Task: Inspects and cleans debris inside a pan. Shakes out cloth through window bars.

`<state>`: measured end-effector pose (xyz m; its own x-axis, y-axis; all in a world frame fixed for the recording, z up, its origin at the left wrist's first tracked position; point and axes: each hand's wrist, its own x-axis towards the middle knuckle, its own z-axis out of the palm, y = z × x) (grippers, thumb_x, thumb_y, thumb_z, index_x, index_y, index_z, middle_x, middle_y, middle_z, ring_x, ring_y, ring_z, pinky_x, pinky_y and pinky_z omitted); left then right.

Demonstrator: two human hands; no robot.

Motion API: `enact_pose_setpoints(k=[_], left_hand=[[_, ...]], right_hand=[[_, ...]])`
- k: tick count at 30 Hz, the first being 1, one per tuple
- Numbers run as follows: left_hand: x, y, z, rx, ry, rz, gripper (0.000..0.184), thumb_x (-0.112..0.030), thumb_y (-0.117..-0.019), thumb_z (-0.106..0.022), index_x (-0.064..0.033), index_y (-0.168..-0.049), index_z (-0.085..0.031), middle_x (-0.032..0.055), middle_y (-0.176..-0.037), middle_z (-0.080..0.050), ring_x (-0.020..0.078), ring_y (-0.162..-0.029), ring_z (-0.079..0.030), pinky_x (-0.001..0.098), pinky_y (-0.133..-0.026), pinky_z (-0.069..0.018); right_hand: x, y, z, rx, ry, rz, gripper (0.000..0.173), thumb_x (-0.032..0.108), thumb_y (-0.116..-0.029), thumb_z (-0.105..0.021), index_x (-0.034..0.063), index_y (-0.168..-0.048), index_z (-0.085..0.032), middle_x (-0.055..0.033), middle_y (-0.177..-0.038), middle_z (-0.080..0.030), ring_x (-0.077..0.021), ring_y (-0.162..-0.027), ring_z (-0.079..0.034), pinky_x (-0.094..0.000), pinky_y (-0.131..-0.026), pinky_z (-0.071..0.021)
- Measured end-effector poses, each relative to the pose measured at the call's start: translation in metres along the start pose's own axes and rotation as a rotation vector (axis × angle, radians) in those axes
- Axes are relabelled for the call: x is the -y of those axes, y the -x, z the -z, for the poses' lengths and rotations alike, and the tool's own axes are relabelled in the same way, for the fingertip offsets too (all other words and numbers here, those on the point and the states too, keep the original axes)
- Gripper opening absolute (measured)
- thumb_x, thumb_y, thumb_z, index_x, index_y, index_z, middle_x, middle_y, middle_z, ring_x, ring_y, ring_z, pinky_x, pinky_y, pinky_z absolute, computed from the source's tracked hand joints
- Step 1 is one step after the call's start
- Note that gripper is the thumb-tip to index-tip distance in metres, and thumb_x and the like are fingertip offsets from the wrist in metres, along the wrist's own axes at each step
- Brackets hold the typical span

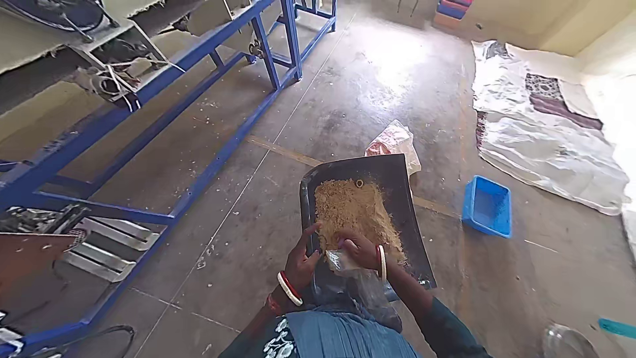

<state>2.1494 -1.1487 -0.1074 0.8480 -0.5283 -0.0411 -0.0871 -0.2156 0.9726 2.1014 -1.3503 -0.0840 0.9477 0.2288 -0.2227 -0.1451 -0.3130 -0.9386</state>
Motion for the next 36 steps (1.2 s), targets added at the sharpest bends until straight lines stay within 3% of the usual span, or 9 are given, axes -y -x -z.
enact_pose_setpoints(k=[2, 4, 8, 11, 15, 24, 27, 32, 36], left_hand=[[0.006, -0.026, 0.017, 0.025, -0.003, -0.014, 0.053, 0.004, -0.0798, -0.054, 0.0079, -0.132, -0.057, 0.0192, -0.138, -0.061, 0.0209, -0.131, -0.057, 0.0393, -0.109, -0.0457], [0.007, -0.051, 0.035, 0.033, 0.007, -0.012, 0.042, 0.006, -0.0818, -0.056, 0.0077, -0.124, -0.062, 0.0184, -0.13, -0.065, 0.0194, -0.123, -0.061, 0.0386, -0.106, -0.0489], [0.004, -0.091, 0.063, 0.045, 0.024, 0.018, 0.04, 0.005, -0.0835, -0.06, 0.0069, -0.123, -0.063, 0.0183, -0.128, -0.066, 0.0194, -0.118, -0.064, 0.0391, -0.102, -0.051], [0.005, -0.115, 0.078, 0.041, 0.033, 0.026, 0.04, 0.0, -0.083, -0.063, 0.0065, -0.123, -0.063, 0.0184, -0.128, -0.066, 0.0202, -0.117, -0.064, 0.04, -0.101, -0.0508], [0.008, -0.142, 0.091, 0.006, 0.034, 0.042, 0.039, -0.002, -0.0833, -0.065, 0.0042, -0.121, -0.065, 0.0164, -0.127, -0.066, 0.0179, -0.117, -0.064, 0.0382, -0.101, -0.0509], [0.001, -0.235, 0.105, -0.044, -0.049, 0.095, 0.038, -0.003, -0.0864, -0.061, 0.003, -0.124, -0.065, 0.0198, -0.126, -0.067, 0.0254, -0.116, -0.064, 0.0439, -0.099, -0.0509], [0.001, -0.276, 0.103, -0.059, -0.063, 0.105, 0.04, -0.003, -0.0856, -0.062, 0.0035, -0.125, -0.065, 0.021, -0.127, -0.066, 0.0279, -0.117, -0.064, 0.0463, -0.1, -0.0504], [-0.002, -0.355, 0.088, -0.135, -0.009, 0.092, 0.042, -0.006, -0.0794, -0.073, 0.0024, -0.12, -0.066, 0.0141, -0.121, -0.069, 0.0144, -0.109, -0.066, 0.0353, -0.097, -0.0529], [-0.012, -0.417, 0.076, -0.129, 0.004, 0.093, 0.043, -0.007, -0.0794, -0.076, 0.003, -0.121, -0.066, 0.0146, -0.122, -0.068, 0.0139, -0.11, -0.066, 0.0339, -0.099, -0.0524]], right_hand=[[0.007, -0.032, 0.004, -0.018, -0.018, 0.009, 0.034, 0.006, -0.1012, -0.035, -0.0126, -0.107, -0.063, -0.0159, -0.097, -0.062, -0.0148, -0.089, -0.057, -0.032, -0.083, -0.0469], [0.015, -0.066, 0.01, -0.02, -0.014, 0.003, 0.032, 0.005, -0.1006, -0.037, -0.0117, -0.106, -0.064, -0.0149, -0.098, -0.064, -0.0134, -0.09, -0.058, -0.0313, -0.084, -0.0473], [0.023, -0.118, 0.019, -0.046, -0.056, 0.007, 0.029, 0.007, -0.0979, -0.039, -0.0086, -0.098, -0.064, -0.0072, -0.09, -0.06, -0.007, -0.083, -0.054, -0.0265, -0.078, -0.0456], [0.029, -0.146, 0.025, -0.075, -0.203, -0.032, 0.022, 0.008, -0.0971, -0.042, -0.0003, -0.089, -0.06, 0.0053, -0.08, -0.051, 0.003, -0.073, -0.048, -0.0181, -0.069, -0.0417], [0.034, -0.179, 0.035, -0.078, -0.41, -0.106, 0.016, 0.006, -0.0977, -0.045, 0.0101, -0.087, -0.056, 0.0132, -0.072, -0.051, 0.0069, -0.064, -0.049, -0.0141, -0.062, -0.0437], [0.019, -0.265, 0.091, -0.077, -0.31, -0.031, 0.016, 0.009, -0.0954, -0.044, 0.0091, -0.083, -0.053, 0.0116, -0.071, -0.045, 0.0058, -0.062, -0.044, -0.0154, -0.06, -0.0397], [0.016, -0.293, 0.122, -0.012, -0.275, -0.045, 0.017, 0.01, -0.0988, -0.043, 0.0068, -0.086, -0.054, 0.0097, -0.072, -0.044, 0.0043, -0.064, -0.044, -0.017, -0.062, -0.0396], [0.024, -0.335, 0.188, 0.082, -0.232, -0.076, 0.021, 0.007, -0.1004, -0.042, -0.0021, -0.101, -0.06, 0.0048, -0.082, -0.056, 0.0039, -0.074, -0.052, -0.0187, -0.072, -0.0461], [0.024, -0.365, 0.249, 0.123, -0.212, -0.1, 0.022, 0.007, -0.1007, -0.042, -0.0043, -0.106, -0.06, 0.0018, -0.084, -0.058, 0.0011, -0.075, -0.055, -0.0213, -0.073, -0.0479]])
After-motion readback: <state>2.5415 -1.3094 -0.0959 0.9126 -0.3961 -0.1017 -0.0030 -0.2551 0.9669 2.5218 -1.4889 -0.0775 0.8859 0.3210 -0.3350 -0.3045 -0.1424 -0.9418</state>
